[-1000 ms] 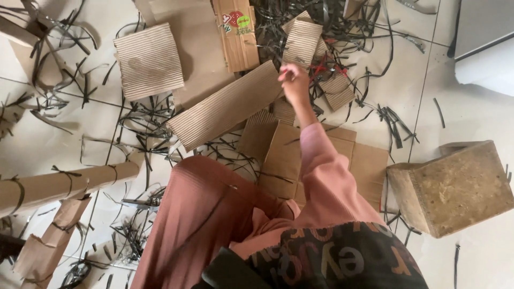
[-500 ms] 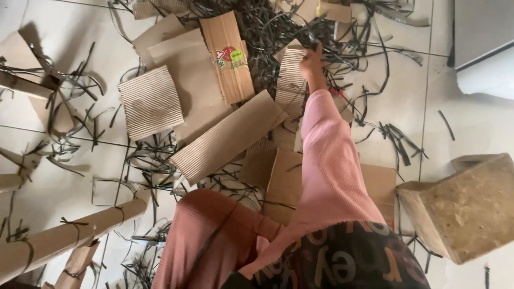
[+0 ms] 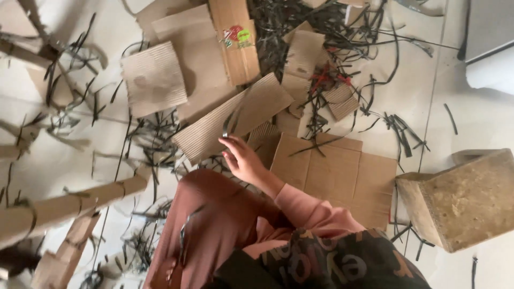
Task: The person places a piece of cardboard on a wooden chair seat and smooths it down. Then the person picks up thin strips of material from the floor and begins weaving them through the chair frame.
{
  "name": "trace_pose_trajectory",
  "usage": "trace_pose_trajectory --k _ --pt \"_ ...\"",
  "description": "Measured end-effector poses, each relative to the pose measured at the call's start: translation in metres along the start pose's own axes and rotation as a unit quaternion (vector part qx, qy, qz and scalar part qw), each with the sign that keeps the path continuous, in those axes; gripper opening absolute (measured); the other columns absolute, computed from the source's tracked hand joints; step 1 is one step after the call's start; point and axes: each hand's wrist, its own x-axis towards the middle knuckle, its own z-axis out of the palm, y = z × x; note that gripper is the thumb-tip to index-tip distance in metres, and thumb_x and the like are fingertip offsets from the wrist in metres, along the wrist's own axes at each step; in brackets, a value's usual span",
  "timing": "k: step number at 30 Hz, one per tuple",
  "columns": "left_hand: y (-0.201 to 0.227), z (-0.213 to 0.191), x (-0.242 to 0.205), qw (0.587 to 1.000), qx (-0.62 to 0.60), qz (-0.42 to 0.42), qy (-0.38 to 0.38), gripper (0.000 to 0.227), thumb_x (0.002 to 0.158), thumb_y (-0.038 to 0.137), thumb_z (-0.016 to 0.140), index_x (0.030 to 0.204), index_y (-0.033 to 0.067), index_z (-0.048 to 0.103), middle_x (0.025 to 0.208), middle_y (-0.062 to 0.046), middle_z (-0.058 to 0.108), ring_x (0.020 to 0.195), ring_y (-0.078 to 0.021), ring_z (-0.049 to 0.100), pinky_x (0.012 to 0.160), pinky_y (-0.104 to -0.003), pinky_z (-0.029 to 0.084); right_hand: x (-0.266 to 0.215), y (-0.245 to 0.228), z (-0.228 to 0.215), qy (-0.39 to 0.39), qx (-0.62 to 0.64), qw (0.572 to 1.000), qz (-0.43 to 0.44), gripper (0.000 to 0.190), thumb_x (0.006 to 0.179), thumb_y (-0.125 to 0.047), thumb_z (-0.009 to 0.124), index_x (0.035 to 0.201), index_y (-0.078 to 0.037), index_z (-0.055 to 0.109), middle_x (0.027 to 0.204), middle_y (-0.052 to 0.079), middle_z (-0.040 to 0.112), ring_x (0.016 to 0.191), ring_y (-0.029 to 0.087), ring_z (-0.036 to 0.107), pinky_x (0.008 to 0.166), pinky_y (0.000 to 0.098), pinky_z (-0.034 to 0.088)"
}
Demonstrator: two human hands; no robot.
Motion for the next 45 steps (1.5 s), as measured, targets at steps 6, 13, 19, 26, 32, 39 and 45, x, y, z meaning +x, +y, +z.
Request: trace_pose_trajectory --k 6,13,19,26,32,39,45 --pt "0.201 -0.057 -0.003 0.991 0.055 -0.057 -0.11 0.03 0.09 0.026 0.061 0.117 0.0204 0.072 0.109 0.002 0.08 0.1 -0.0164 0.078 0.088 -0.036 0.059 -0.004 -0.095 0.017 -0.095 -0.014 0.988 -0.125 0.035 0.105 -0.006 0.061 0.14 -0.005 0.057 0.134 0.016 0.062 0.108 0.029 0.07 0.09 0.0373 0.064" --pt "0.222 -0.078 -0.032 0.996 -0.076 -0.023 -0.046 0.049 0.094 0.029 0.057 0.141 0.0122 0.054 0.132 -0.006 0.069 0.111 -0.0212 0.07 0.101 -0.042 0.051 -0.028 -0.174 0.046 -0.262 0.071 0.937 -0.219 0.043 0.099 0.007 0.066 0.14 -0.001 0.056 0.138 0.013 0.058 0.107 0.023 0.068 0.088 0.03 0.065" --pt "0.242 -0.091 -0.052 0.981 -0.167 0.093 0.029 0.054 0.103 0.031 0.048 0.15 0.0042 0.046 0.149 -0.018 0.056 0.139 -0.0305 0.052 0.113 -0.041 0.043 -0.115 -0.217 0.086 -0.262 0.098 0.934 -0.223 0.03 0.1 0.0 0.068 0.13 0.0 0.064 0.122 0.013 0.066 0.094 0.025 0.069 0.086 0.0418 0.066" --pt "0.246 -0.083 -0.069 0.938 -0.345 0.013 0.005 0.032 0.1 0.016 0.058 0.126 -0.0004 0.067 0.121 -0.012 0.074 0.116 -0.0182 0.066 0.104 -0.03 0.051 -0.114 -0.205 0.077 -0.364 0.118 0.879 -0.286 0.016 0.102 -0.006 0.052 0.102 0.005 0.063 0.121 0.015 0.056 0.104 0.035 0.065 0.085 0.0443 0.06" --pt "0.246 -0.076 -0.068 0.968 -0.247 0.029 0.027 0.022 0.091 0.008 0.071 0.112 0.0048 0.078 0.112 -0.008 0.08 0.104 -0.0134 0.074 0.098 -0.026 0.056 -0.104 -0.188 0.049 -0.36 0.151 0.863 -0.32 0.014 0.099 -0.003 0.056 0.105 -0.009 0.067 0.101 0.003 0.065 0.073 0.025 0.059 0.061 0.0359 0.05" --pt "0.255 -0.076 -0.059 0.939 -0.342 0.026 -0.034 0.022 0.095 0.01 0.064 0.108 -0.0014 0.077 0.113 -0.016 0.08 0.113 -0.0206 0.073 0.101 -0.031 0.057 -0.058 -0.129 0.005 -0.19 0.211 0.959 -0.027 0.02 0.104 0.005 0.053 0.12 0.0 0.064 0.097 0.012 0.074 0.079 0.014 0.075 0.067 0.018 0.064" --pt "0.291 -0.056 -0.044 0.894 -0.431 0.021 -0.118 0.046 0.097 0.025 0.054 0.132 -0.0047 0.064 0.133 -0.021 0.07 0.127 -0.0287 0.066 0.11 -0.038 0.051 -0.075 -0.186 0.009 -0.418 0.182 0.869 -0.192 0.02 0.095 -0.001 0.06 0.11 -0.009 0.07 0.11 0.009 0.07 0.102 0.026 0.067 0.091 0.0355 0.056"
